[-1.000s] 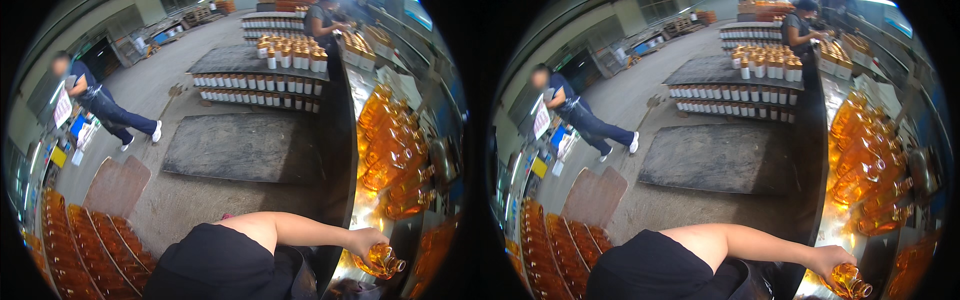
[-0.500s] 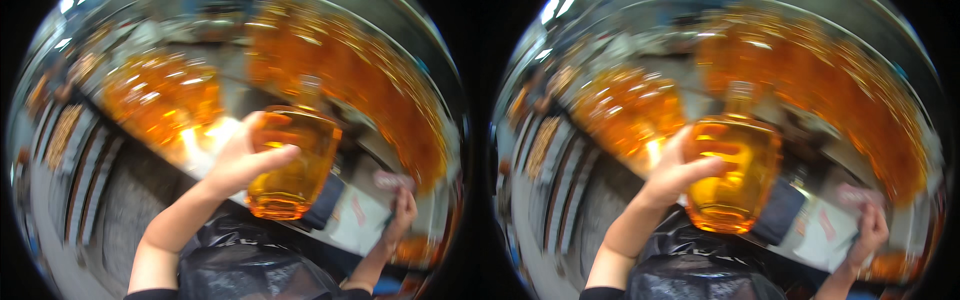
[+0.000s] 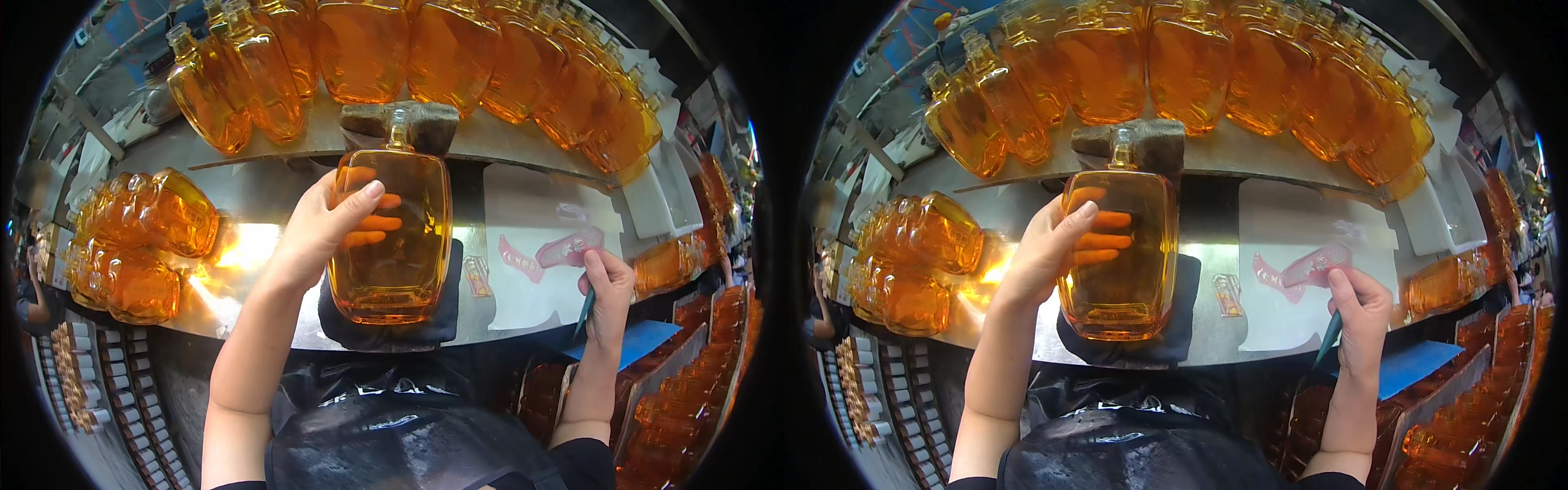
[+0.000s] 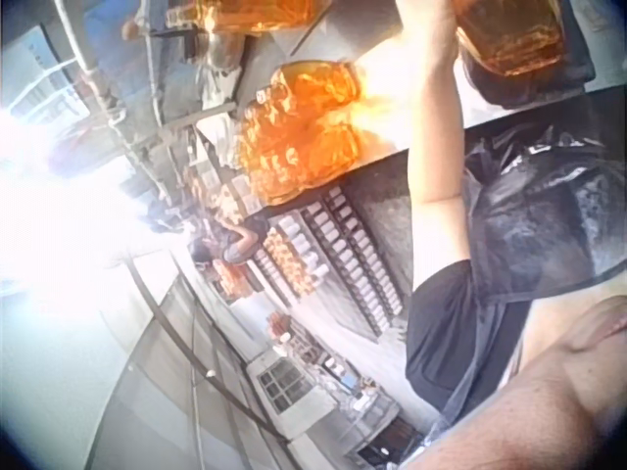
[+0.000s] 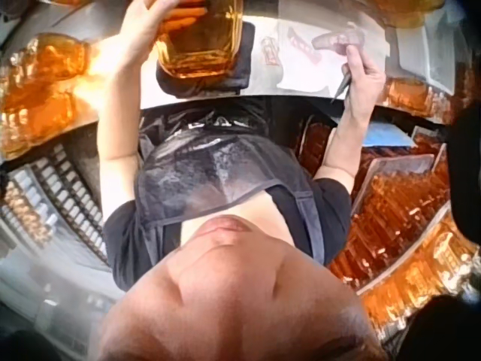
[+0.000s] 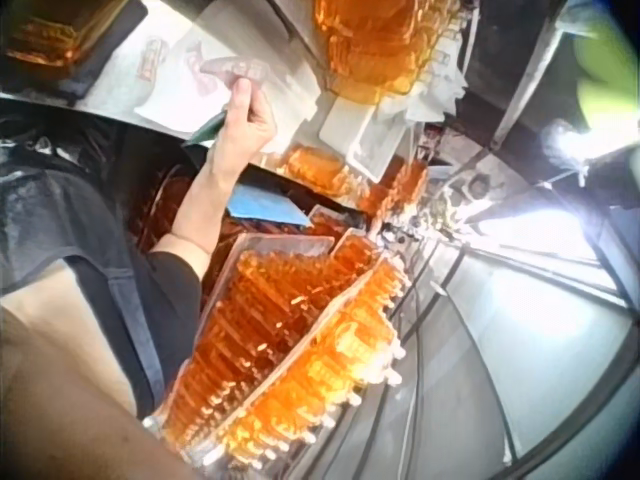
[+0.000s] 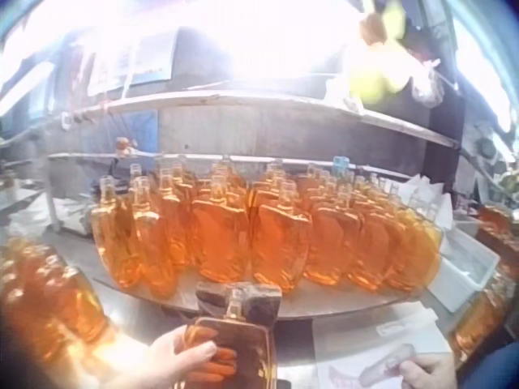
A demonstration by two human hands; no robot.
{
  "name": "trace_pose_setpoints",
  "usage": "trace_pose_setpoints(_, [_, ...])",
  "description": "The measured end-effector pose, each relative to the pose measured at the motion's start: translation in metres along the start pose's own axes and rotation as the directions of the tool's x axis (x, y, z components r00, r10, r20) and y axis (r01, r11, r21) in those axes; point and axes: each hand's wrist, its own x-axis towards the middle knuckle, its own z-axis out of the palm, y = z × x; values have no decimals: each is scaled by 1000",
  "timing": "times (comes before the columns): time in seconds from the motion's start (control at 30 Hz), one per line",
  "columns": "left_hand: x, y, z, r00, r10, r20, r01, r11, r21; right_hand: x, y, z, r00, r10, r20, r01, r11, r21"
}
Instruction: The person picks up amber-colored bottles from a table, applies a label to the front of each bottle, and smooths it down with a green card. They then place the labeled bottle aside and repeat the process with the next bottle.
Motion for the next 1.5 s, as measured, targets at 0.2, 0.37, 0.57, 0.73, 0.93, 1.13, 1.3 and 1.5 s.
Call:
trace_pose_setpoints(0.2, [-13,-4,12,702,655,279,-429,76,900,15,-29,28,996,-23,84,36,986,-164])
trace_pose_setpoints(0.37, [-62,-25,0,694,323,644,-681,2,733,43,-81,78,611,-666,428,790,549,-274])
trace_pose_setpoints(0.57, [-65,-44,8,775,591,224,-482,324,814,17,-61,129,6,-691,723,948,-227,-224])
trace_pose_setpoints(0.73, [-58,-56,5,815,552,179,-483,474,736,13,-50,131,14,-669,743,928,-269,-259])
trace_pose_setpoints(0.93, [-58,-11,5,814,544,204,-438,345,830,10,-55,113,232,-595,770,973,159,-170])
trace_pose_setpoints(1.13, [-33,-4,21,865,466,184,-290,166,943,12,-68,133,569,-408,714,806,105,-582])
trace_pose_setpoints(1.3, [-24,-6,18,850,507,142,-254,159,954,24,-68,139,614,-311,725,777,74,-626])
trace_pose_setpoints(1.5, [-40,-11,-2,858,463,222,-432,419,799,9,-66,109,799,-241,552,592,479,-648])
